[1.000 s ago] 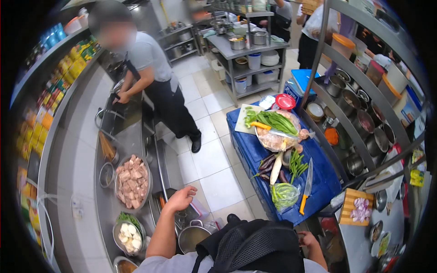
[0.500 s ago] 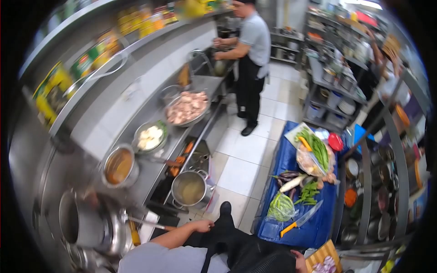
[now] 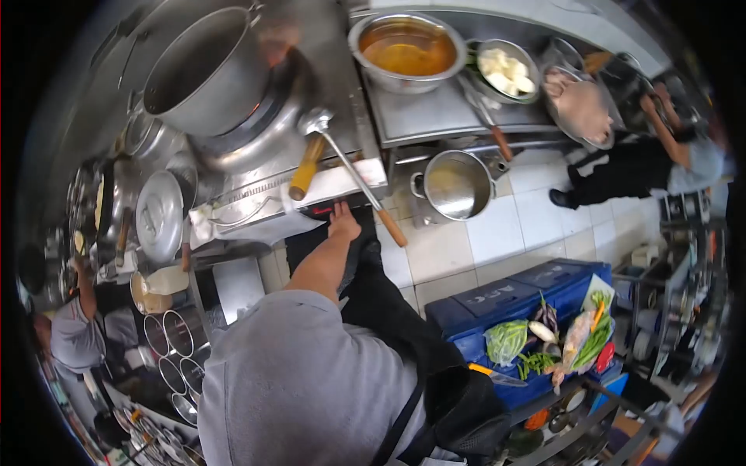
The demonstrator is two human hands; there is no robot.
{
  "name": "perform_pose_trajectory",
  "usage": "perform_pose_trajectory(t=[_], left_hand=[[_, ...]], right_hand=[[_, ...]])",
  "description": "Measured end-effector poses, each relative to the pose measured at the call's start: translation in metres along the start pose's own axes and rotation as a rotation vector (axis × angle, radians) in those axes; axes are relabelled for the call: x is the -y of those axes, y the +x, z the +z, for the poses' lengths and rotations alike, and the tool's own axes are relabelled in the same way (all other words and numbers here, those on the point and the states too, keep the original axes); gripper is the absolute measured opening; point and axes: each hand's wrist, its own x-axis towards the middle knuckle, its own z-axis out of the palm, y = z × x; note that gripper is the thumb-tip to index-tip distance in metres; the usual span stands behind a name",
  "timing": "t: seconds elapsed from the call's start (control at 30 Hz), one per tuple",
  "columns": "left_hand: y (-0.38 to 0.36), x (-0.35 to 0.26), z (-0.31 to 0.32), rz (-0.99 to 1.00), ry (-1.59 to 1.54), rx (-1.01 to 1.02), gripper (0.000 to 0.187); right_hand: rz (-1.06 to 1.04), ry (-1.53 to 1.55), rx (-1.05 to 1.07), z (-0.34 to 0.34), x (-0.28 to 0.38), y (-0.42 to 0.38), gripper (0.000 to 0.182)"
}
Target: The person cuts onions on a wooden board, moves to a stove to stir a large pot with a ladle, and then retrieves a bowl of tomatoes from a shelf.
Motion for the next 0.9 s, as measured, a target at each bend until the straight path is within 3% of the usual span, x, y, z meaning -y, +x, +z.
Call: perform_pose_trajectory(t=[0.1, 0.17, 0.2, 0.23, 0.37, 0.43, 0.5, 0.53, 0.57, 0.6, 0.63, 0.67, 0.7, 0.73, 0.8, 0.83, 0.87, 0.9], left_hand=[[0.002, -0.004, -0.020, -0.069, -0.002, 0.008, 0.081], [0.037, 0.023, 0.016, -0.128, -0.035, -0.030, 0.080], [0.023, 0.014, -0.004, -0.120, -0.040, -0.012, 0.079], [0.039, 0.031, 0.023, -0.043, 0.003, -0.067, 0.080], [0.041, 0.036, 0.030, 0.129, 0.034, 0.009, 0.076], [0.053, 0.029, 0.025, 0.013, -0.021, 0.286, 0.058], [0.089, 0.047, 0.061, 0.298, 0.176, 0.303, 0.059], [0.092, 0.048, 0.058, 0.325, 0.082, 0.266, 0.062], [0.083, 0.031, 0.033, 0.246, 0.204, 0.347, 0.066], [0.062, 0.018, 0.002, 0.234, 0.064, 0.282, 0.068], [0.078, 0.028, 0.005, 0.358, 0.003, 0.374, 0.089], [0.094, 0.038, 0.018, 0.253, 0.140, 0.437, 0.089], [0.098, 0.048, 0.023, 0.303, 0.092, 0.371, 0.087], [0.094, 0.044, 0.015, 0.277, 0.105, 0.411, 0.080], [0.081, 0.042, 0.002, 0.271, 0.164, 0.496, 0.073], [0.077, 0.042, -0.002, 0.297, 0.207, 0.540, 0.071], [0.070, 0.043, -0.008, 0.304, 0.232, 0.574, 0.070], [0.066, 0.040, -0.014, 0.309, 0.229, 0.593, 0.069]], right_hand=[[0.035, -0.065, 0.049, 0.026, 0.021, 0.030, 0.042], [0.068, -0.109, 0.074, 0.044, 0.022, 0.048, 0.042], [0.087, -0.129, 0.094, 0.052, 0.020, 0.054, 0.042], [0.109, -0.159, 0.107, 0.057, 0.013, 0.056, 0.043], [0.116, -0.298, 0.181, 0.057, -0.033, 0.057, 0.044], [0.048, -0.354, 0.215, 0.056, -0.060, 0.054, 0.044], [-0.032, -0.429, 0.206, 0.072, -0.041, 0.052, 0.044], [-0.071, -0.472, 0.188, 0.094, 0.008, 0.050, 0.043], [-0.116, -0.634, 0.273, 0.099, 0.057, 0.054, 0.042], [-0.137, -0.615, 0.231, 0.093, 0.070, 0.063, 0.042], [-0.159, -0.709, 0.382, 0.083, 0.081, 0.079, 0.050], [0.014, -0.561, 0.408, 0.081, 0.103, 0.088, 0.057], [0.185, -0.419, 0.406, 0.079, 0.125, 0.098, 0.065], [0.184, -0.427, 0.400, 0.074, 0.154, 0.111, 0.066], [-0.084, -0.411, 0.283, 0.046, 0.203, 0.144, 0.064], [-0.083, -0.370, 0.186, 0.034, 0.244, 0.162, 0.062], [-0.481, -0.595, 0.010, 0.026, 0.295, 0.169, 0.061], [-0.383, -0.502, 0.077, 0.002, 0.344, 0.199, 0.063]])
